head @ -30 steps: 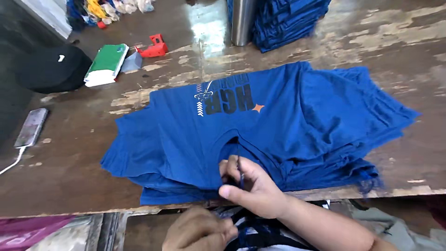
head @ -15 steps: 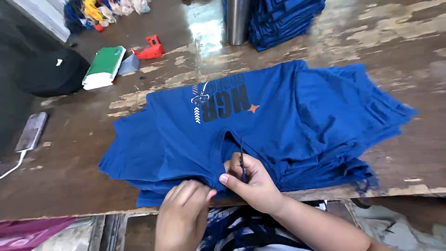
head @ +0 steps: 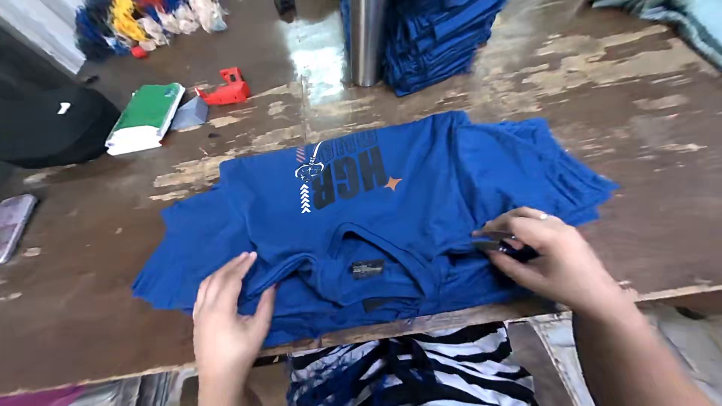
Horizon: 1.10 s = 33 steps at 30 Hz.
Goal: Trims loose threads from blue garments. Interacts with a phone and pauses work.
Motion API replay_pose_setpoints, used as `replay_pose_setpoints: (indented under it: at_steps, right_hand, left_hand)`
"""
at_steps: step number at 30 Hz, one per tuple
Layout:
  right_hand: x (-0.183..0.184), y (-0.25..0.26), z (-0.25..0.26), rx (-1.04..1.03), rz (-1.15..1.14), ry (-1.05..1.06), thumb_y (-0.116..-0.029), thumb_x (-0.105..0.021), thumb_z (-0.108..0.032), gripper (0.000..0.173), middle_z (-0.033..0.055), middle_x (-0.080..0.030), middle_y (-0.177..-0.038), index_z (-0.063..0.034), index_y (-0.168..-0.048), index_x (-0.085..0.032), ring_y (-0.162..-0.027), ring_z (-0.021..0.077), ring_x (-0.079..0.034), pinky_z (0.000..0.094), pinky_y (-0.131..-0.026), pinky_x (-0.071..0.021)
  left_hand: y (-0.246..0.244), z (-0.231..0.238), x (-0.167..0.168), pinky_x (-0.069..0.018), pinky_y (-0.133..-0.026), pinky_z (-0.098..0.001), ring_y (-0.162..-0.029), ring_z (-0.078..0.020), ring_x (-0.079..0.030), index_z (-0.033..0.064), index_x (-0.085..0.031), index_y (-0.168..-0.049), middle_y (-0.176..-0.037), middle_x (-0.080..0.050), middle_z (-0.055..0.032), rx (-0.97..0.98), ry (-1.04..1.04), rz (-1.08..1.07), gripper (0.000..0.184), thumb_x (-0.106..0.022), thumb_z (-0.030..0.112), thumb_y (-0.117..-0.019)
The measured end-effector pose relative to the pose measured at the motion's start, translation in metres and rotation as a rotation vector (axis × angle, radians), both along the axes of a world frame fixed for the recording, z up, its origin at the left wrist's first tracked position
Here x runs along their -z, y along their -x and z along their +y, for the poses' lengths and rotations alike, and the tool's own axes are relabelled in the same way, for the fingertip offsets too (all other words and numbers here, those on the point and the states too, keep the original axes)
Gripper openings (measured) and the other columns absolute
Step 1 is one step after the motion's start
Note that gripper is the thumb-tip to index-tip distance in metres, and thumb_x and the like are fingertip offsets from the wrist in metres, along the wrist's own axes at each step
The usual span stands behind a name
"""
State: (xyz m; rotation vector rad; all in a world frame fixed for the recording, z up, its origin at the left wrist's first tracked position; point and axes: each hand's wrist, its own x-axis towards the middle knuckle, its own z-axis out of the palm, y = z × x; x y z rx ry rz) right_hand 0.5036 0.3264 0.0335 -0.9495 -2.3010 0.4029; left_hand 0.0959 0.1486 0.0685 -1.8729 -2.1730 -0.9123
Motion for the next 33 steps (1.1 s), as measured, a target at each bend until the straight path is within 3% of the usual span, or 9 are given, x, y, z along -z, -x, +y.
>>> replay_pose_setpoints:
  at_steps: [4, 10, 13, 17, 20, 24, 28, 30, 33]
  right_hand:
    - [-0.038, -0.008, 0.023, 0.068, 0.222, 0.007, -0.0925, -0.061, -0.023, 0.019, 0.0003, -0.061, -0.08, -0.0067, -0.083, -0.058, -0.069, -0.0005, -0.053, 0.0181, -0.062, -0.0442]
    - [-0.068, 0.039, 0.133, 0.272, 0.166, 0.042, -0.0972, -0.063, -0.021, 0.025, 0.0122, -0.054, -0.077, 0.002, -0.09, -0.058, -0.069, 0.024, -0.054, 0.0449, -0.064, -0.0441]
    - [-0.028, 0.061, 0.175, 0.347, -0.124, 0.218, -0.1018, -0.058, -0.025, 0.032, 0.0278, -0.067, -0.104, 0.0059, -0.109, -0.065, -0.1, 0.0471, -0.066, 0.0683, -0.083, -0.0487]
    - [0.0, 0.056, 0.186, 0.304, -0.064, 0.148, -0.1014, -0.057, -0.022, 0.03, 0.0275, -0.064, -0.105, 0.0072, -0.101, -0.064, -0.101, 0.0449, -0.064, 0.0638, -0.085, -0.0484]
    - [-0.016, 0.044, 0.171, 0.207, 0.099, -0.111, -0.0933, -0.065, -0.017, 0.028, 0.0301, -0.062, -0.101, 0.0099, -0.087, -0.061, -0.096, 0.0461, -0.062, 0.0627, -0.084, -0.048]
    - [-0.074, 0.041, 0.107, 0.114, 0.442, -0.154, -0.1034, -0.053, -0.025, 0.027, 0.0022, -0.055, -0.081, -0.0003, -0.095, -0.057, -0.069, 0.0052, -0.053, 0.0245, -0.064, -0.0465]
    - [-0.057, 0.042, 0.009, -0.036, 0.249, -0.214, -0.095, -0.056, -0.02, 0.021, 0.0099, -0.063, -0.093, -0.0006, -0.093, -0.063, -0.076, 0.0131, -0.06, 0.0289, -0.063, -0.0519]
    - [-0.016, 0.037, -0.02, -0.106, 0.274, -0.125, -0.0978, -0.059, -0.022, 0.022, 0.0098, -0.064, -0.086, -0.0019, -0.089, -0.062, -0.073, 0.0118, -0.06, 0.0248, -0.064, -0.0505]
    - [0.011, 0.025, -0.048, -0.107, 0.448, -0.046, -0.1032, -0.057, -0.023, 0.024, 0.0059, -0.057, -0.083, -0.0072, -0.088, -0.05, -0.076, 0.0056, -0.057, 0.0168, -0.069, -0.0484]
  left_hand:
    - [0.036, 0.014, -0.033, -0.0524, -0.099, -0.0312, -0.111, -0.0173, -0.068, -0.0058, -0.069, -0.121, -0.118, -0.071, -0.0219, 0.07, -0.054, -0.068, 0.034, -0.052, 0.014, -0.0997]
    - [0.082, 0.11, -0.076, -0.0376, -0.097, -0.0787, -0.12, -0.0585, -0.056, 0.0047, -0.053, -0.146, -0.131, -0.059, -0.0354, -0.223, 0.152, -0.012, 0.051, -0.057, 0.034, -0.1038]
    - [0.103, 0.154, -0.027, -0.0347, -0.104, -0.0761, -0.13, -0.0582, -0.049, 0.0019, -0.049, -0.149, -0.138, -0.054, -0.0368, -0.308, 0.372, -0.058, 0.054, -0.053, 0.035, -0.1068]
    - [0.114, 0.149, -0.006, -0.0358, -0.104, -0.0723, -0.124, -0.0544, -0.054, -0.0014, -0.055, -0.143, -0.13, -0.059, -0.0339, -0.238, 0.076, 0.02, 0.055, -0.064, 0.033, -0.0998]
    - [0.058, 0.125, -0.026, -0.0443, -0.099, -0.0654, -0.115, -0.0503, -0.06, -0.0061, -0.06, -0.134, -0.122, -0.063, -0.033, 0.018, -0.077, 0.091, 0.049, -0.063, 0.028, -0.0993]
    - [-0.073, 0.072, -0.017, -0.05, -0.091, -0.0628, -0.102, -0.0336, -0.069, 0.0103, -0.063, -0.14, -0.109, -0.075, -0.012, 0.414, 0.171, -0.022, 0.06, -0.064, 0.05, -0.095]
    - [-0.165, 0.055, 0.029, -0.0434, -0.102, -0.0624, -0.126, -0.0264, -0.064, 0.0199, -0.057, -0.146, -0.133, -0.069, -0.0095, 0.569, 0.04, 0.01, 0.084, -0.051, 0.078, -0.0862]
    - [-0.178, 0.055, 0.038, -0.0377, -0.112, -0.0444, -0.124, -0.0105, -0.062, 0.0073, -0.047, -0.15, -0.129, -0.07, -0.0044, 0.621, -0.084, -0.32, 0.082, -0.06, 0.064, -0.0932]
    - [-0.177, 0.058, 0.032, -0.0487, -0.104, -0.0322, -0.114, -0.0082, -0.064, -0.003, -0.029, -0.157, -0.119, -0.073, -0.0059, 0.665, -0.075, -0.655, 0.083, -0.07, 0.024, -0.0898]
